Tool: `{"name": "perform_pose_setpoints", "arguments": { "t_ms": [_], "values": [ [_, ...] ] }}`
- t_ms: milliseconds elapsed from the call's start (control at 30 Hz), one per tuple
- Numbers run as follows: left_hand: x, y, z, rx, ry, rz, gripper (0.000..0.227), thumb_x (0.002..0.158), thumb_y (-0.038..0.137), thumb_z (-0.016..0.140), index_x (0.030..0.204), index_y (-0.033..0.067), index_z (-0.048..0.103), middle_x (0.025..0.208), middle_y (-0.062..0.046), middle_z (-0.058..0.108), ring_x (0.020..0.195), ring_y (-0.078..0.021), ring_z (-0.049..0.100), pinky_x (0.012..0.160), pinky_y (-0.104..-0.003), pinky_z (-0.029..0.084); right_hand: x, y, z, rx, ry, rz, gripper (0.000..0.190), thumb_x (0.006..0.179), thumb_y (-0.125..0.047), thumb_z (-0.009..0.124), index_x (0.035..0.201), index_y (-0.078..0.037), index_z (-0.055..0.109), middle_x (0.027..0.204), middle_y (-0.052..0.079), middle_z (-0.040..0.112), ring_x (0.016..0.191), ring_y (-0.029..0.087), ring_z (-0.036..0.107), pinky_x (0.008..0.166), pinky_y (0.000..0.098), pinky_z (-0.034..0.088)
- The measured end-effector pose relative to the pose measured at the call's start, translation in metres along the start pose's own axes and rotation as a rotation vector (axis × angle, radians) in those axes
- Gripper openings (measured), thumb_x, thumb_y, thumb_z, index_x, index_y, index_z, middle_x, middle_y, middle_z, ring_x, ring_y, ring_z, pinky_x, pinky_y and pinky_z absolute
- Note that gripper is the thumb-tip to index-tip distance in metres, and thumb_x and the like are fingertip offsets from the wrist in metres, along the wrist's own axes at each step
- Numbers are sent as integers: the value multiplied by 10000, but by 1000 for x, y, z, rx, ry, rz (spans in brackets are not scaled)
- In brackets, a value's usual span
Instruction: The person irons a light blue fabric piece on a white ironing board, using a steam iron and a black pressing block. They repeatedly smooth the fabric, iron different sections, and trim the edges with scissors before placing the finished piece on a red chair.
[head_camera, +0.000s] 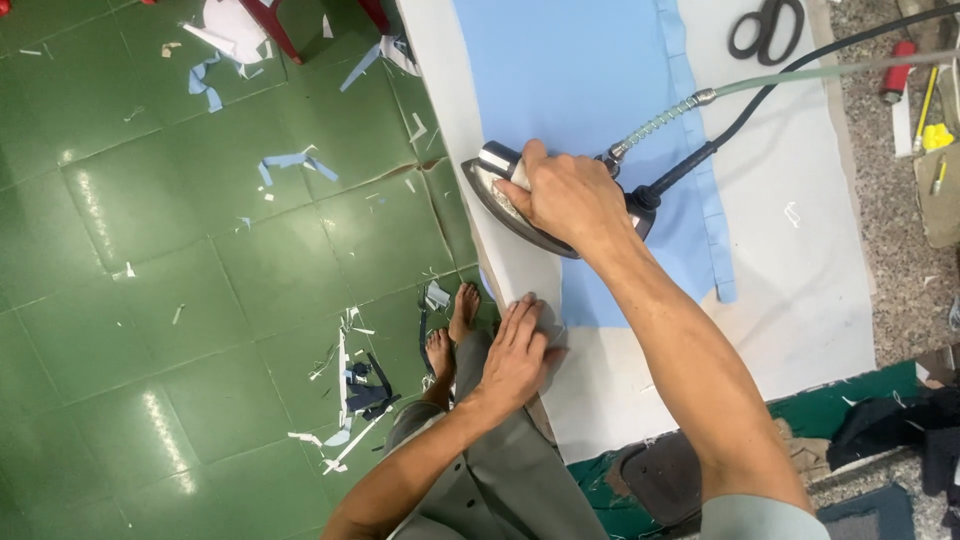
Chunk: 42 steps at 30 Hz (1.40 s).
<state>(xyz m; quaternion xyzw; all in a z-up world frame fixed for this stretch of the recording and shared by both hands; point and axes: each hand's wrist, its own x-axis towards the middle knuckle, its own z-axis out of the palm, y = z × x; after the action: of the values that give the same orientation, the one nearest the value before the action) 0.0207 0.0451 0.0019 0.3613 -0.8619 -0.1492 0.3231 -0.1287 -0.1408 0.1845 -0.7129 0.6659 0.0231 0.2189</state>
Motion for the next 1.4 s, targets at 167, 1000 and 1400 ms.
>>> {"name": "perform_pose_setpoints", "arguments": {
  "t_ms": [167, 1000, 1400],
  "values": [
    [-7, -1, 4, 17, 4, 13, 283, 917, 199, 739, 822, -24, 591, 1311, -251, 604, 1298, -450, 574, 1122, -535, 453, -13, 2, 5, 15, 17, 22, 407, 1029, -404, 566, 1041, -1, 623, 756, 240, 714, 757, 429, 748, 693, 521, 600],
    [-23, -2, -11, -186, -34, 35, 262, 921, 157, 738, 814, -12, 570, 1302, -247, 585, 1325, -477, 542, 1110, -592, 422, -84, -6, 36, 85, 21, 299, 460, 1030, -445, 527, 1064, 8, 603, 785, 269, 717, 785, 455, 745, 719, 557, 585],
    [-25, -37, -39, -366, -3, 178, 202, 951, 243, 713, 928, 56, 642, 1301, -180, 602, 1315, -444, 566, 1093, -581, 450, -106, -3, 87, 177, 369, 428, 630, 917, -548, 691, 1269, -37, 579, 931, 220, 710, 866, 441, 736, 746, 534, 587]
  ]
}}
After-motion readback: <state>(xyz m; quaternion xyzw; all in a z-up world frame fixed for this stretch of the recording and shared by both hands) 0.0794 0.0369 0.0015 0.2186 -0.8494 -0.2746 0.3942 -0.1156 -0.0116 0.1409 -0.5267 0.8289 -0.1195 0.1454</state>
